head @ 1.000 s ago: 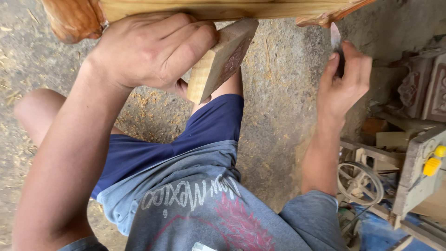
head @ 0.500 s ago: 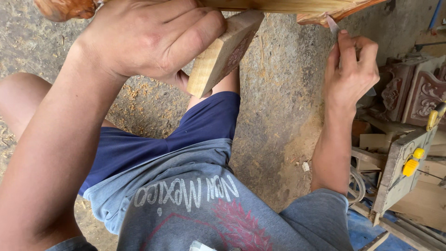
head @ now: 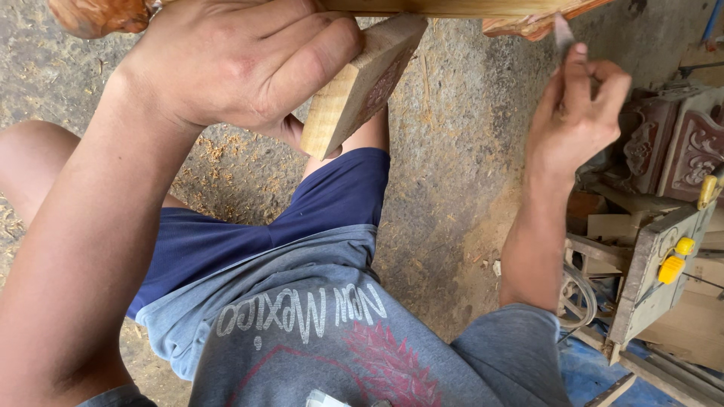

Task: The person is kneeling on the floor and using a chisel to carve the edge of a wooden furniture piece. They hold a small block of wood against the furniture with one hand and use the chisel with the other to shape the wood.

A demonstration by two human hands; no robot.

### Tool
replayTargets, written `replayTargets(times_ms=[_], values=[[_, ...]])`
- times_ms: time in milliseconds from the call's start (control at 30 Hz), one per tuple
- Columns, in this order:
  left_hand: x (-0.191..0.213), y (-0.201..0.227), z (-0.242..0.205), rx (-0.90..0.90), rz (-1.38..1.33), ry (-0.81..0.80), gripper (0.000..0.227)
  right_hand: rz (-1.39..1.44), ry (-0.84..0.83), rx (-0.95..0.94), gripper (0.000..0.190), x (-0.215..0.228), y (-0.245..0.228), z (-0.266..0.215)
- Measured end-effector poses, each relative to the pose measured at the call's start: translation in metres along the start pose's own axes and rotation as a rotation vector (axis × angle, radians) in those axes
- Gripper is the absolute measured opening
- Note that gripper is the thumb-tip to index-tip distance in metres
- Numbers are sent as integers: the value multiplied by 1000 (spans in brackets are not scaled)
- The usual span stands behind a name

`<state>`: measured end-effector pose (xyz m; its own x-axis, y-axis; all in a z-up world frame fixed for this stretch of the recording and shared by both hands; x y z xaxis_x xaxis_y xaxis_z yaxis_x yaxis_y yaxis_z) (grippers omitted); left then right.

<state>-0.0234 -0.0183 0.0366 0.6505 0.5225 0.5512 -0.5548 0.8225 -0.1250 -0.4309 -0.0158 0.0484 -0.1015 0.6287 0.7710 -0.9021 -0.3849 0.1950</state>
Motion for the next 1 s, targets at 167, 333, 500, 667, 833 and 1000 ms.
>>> replayTargets(times_ms=[167,333,500,667,833,1000], values=[[-1,1,4,2,-8,-26,49,192,52,-221,50,-11,-21,-24],[1,1,7,10,-40,-50,56,299,-23,-328,49,-26,-52,-32],[-1,2,6,13,-27,-63,53,303,-41,-341,47,-28,-59,-24],[-1,1,8,9,-36,-80,61,254,-56,-344,46,-32,-57,-20],[-1,1,8,6,-31,-69,59,199,-67,-337,44,-37,-50,-22],[-2,1,5,-7,-32,-54,58,201,-71,-341,44,-41,-46,-25]])
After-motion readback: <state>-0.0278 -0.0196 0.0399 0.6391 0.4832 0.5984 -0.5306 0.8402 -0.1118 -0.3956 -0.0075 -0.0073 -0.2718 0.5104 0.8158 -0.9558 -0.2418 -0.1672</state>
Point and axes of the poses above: each hand's wrist, its own z-axis towards the middle knuckle, its own x-axis out of the back of the hand, y = z × x, the point moved 6 cm from there along z, towards the middle knuckle, and after that the axes turned 11 degrees about z, right-handed, at the moved point
